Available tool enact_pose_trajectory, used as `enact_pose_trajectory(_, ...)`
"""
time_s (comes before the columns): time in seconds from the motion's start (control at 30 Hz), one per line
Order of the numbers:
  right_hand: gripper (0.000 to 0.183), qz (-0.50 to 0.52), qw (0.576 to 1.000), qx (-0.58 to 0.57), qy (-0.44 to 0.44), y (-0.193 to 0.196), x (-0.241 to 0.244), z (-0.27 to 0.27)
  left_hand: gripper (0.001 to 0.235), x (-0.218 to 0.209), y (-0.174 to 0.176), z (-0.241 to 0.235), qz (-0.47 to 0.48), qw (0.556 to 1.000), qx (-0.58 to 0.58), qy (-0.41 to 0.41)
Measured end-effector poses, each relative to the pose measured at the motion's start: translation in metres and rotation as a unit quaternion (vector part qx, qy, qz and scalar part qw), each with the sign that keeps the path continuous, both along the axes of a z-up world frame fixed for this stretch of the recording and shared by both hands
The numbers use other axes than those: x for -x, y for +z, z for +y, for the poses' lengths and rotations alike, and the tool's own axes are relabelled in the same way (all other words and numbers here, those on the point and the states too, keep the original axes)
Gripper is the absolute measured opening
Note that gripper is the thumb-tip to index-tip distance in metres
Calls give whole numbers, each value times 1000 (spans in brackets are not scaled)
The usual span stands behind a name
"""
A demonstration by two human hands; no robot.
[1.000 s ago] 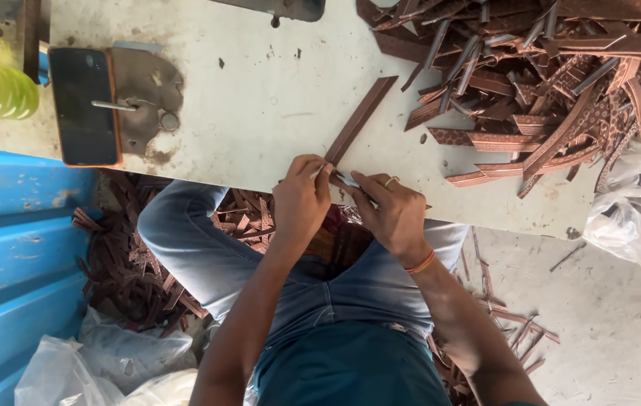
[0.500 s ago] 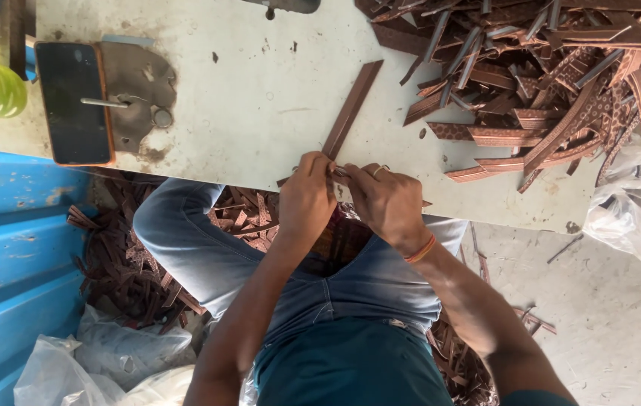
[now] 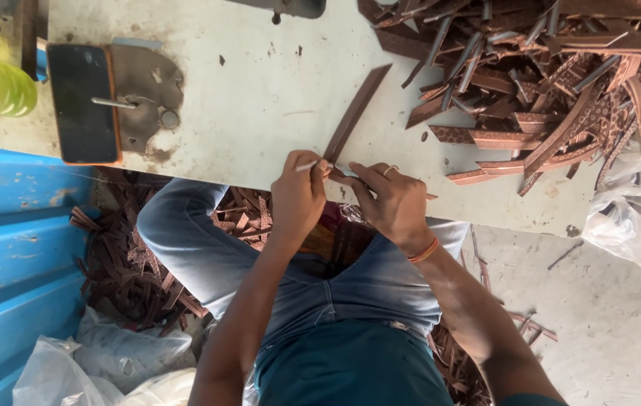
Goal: Trimming excess material from decorative leather straps using a small blade.
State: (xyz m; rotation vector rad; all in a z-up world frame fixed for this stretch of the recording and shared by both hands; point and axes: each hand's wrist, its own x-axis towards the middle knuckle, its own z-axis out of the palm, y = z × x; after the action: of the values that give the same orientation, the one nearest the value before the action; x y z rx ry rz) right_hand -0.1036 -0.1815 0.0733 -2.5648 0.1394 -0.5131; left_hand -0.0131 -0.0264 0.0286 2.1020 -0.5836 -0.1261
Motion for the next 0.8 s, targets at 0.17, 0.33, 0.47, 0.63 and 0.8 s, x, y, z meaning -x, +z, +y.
enact_pose_trajectory(0.17,19,-10,999,41,16,8,-7,2,14,3,-8,-2,-46,999,-3,-6)
enact_pose_trajectory(0.33,14,25,998,61,21,10,-14,0,12,12,-7,-2,-136,989,-29,-42)
enact_pose_trajectory(0.47,13,59,994,87,34,8,-17,-3,14,8,-15,-1,-156,986,-35,-53)
enact_pose_trajectory(0.63,12,53,996,61,42,4,-15,-9,21,-5,-38,5,28,997,71,-24)
enact_pose_trajectory(0.8,18,30,999,21,35,14,-11,-4,26,-9,-19,5,118,989,91,-11)
